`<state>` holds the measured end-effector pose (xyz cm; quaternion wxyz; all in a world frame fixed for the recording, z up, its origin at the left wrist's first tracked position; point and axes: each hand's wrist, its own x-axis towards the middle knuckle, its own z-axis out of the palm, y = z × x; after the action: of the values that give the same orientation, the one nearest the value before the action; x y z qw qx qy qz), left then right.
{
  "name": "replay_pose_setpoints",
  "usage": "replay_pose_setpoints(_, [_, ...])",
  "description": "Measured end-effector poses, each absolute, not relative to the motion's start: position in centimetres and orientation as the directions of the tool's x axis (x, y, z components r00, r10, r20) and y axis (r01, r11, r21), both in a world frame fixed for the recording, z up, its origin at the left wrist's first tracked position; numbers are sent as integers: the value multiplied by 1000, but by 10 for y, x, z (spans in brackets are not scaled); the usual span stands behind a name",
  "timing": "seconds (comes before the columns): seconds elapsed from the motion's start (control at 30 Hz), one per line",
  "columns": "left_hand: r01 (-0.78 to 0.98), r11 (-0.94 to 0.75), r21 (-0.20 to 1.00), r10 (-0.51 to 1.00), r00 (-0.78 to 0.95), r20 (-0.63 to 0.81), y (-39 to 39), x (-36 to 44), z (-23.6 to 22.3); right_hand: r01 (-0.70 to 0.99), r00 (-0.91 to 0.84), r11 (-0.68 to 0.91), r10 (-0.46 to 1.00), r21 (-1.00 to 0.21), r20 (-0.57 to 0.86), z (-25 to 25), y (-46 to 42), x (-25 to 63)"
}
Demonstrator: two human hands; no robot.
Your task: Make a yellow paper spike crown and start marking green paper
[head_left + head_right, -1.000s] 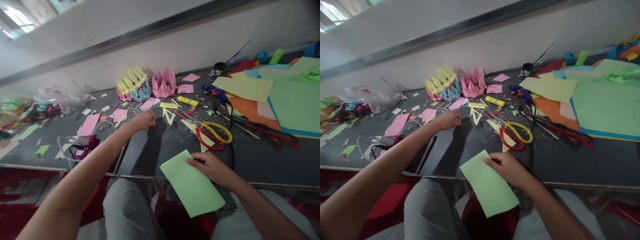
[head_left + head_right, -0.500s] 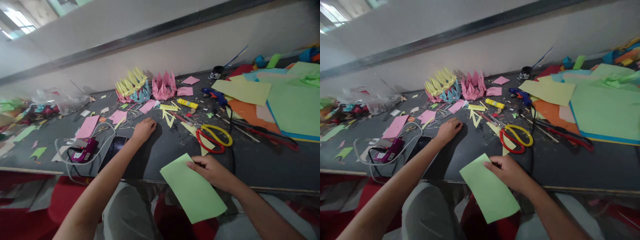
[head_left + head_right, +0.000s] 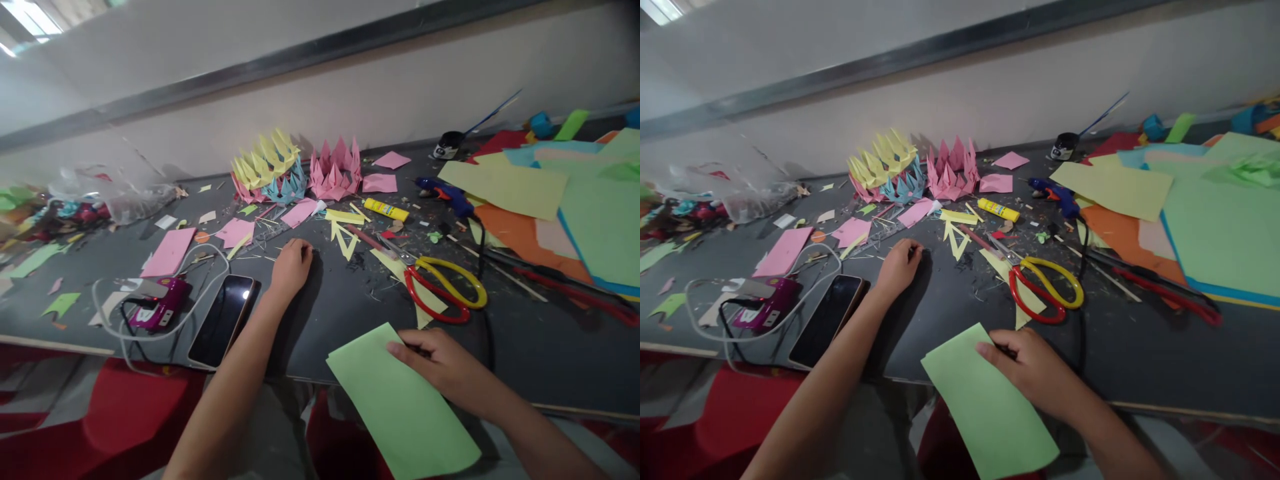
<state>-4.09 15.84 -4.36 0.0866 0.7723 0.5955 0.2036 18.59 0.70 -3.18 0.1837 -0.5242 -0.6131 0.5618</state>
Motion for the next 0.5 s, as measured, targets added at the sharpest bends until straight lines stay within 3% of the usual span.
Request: replay_pose_setpoints(0.5, [878, -129, 461, 975, 28, 218, 157, -49, -41, 454, -381, -176, 848, -873, -368, -31, 6, 186])
